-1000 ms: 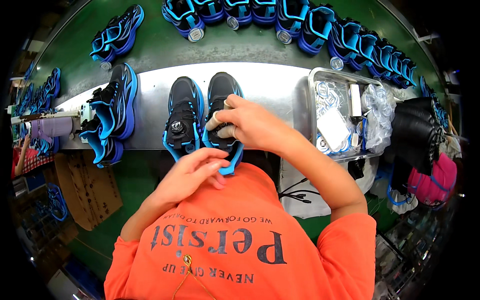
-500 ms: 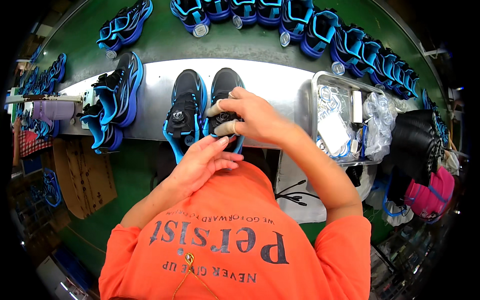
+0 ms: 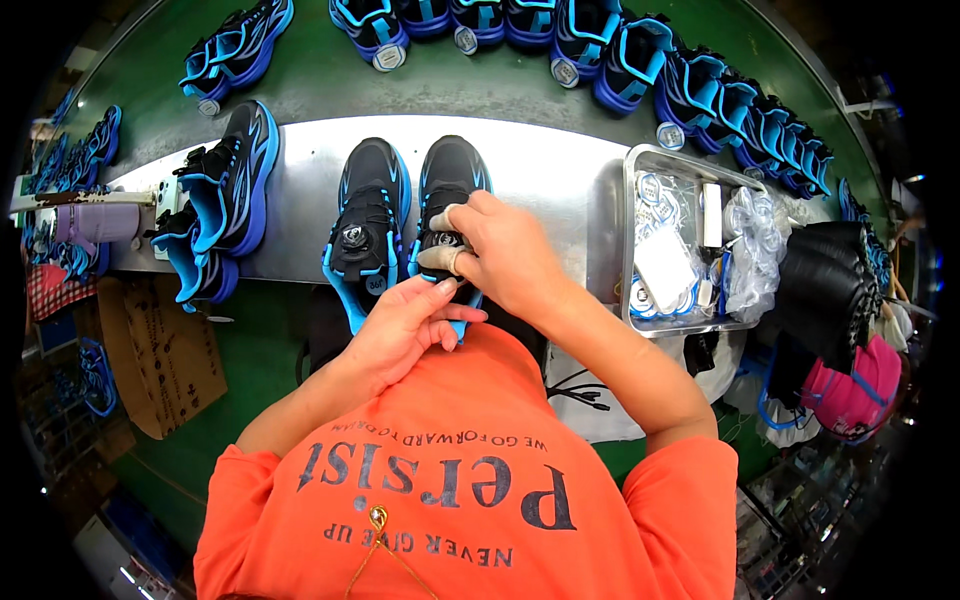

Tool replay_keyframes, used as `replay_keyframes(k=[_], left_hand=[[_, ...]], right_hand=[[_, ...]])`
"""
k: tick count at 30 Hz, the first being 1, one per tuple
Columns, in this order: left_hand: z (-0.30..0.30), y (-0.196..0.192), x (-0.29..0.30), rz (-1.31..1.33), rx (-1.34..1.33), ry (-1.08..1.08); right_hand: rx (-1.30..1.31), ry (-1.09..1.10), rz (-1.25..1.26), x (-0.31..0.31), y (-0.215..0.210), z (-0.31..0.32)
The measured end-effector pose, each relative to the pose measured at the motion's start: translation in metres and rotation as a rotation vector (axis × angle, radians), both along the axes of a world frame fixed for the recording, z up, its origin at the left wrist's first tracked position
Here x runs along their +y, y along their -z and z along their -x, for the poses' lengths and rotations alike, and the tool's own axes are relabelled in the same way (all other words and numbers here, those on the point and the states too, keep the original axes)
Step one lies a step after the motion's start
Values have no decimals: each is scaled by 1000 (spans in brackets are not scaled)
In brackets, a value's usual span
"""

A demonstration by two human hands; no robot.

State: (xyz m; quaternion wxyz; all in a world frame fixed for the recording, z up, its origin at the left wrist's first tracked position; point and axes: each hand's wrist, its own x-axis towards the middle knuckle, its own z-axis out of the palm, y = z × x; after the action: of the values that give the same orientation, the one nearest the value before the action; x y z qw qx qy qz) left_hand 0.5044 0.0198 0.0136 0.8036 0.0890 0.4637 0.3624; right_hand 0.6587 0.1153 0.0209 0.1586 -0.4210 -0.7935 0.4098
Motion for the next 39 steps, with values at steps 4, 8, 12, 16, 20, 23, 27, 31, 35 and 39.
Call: replay_keyframes(k=[4, 8, 12, 16, 20, 23, 27, 31, 35, 39], left_hand=[[0, -5, 2, -18, 37, 4], [-1, -4, 4, 16, 23, 76], [-3, -5, 2, -41, 22, -14], [0, -3, 0, -2, 25, 17], [-2, -3, -2, -26, 17, -21], [-3, -5, -3, -26, 17, -29], [-3, -7, 0, -17, 47, -35], [-2, -3, -1, -43, 16, -37], [2, -27, -1, -29, 57, -50], [45, -64, 6, -398, 695, 328]], right_hand=[[114, -153, -70, 15, -7, -9], [159, -121, -126, 4, 9, -4], [78, 13, -140, -2, 6, 1], [181, -250, -2, 22, 0, -13], [35, -40, -12, 1, 3, -4], [80, -76, -14, 6, 6, -9], [223, -237, -86, 22, 11, -17], [74, 25, -189, -8, 14, -3], [161, 48, -180, -7, 12, -3], [152, 10, -114, 34, 10, -1]])
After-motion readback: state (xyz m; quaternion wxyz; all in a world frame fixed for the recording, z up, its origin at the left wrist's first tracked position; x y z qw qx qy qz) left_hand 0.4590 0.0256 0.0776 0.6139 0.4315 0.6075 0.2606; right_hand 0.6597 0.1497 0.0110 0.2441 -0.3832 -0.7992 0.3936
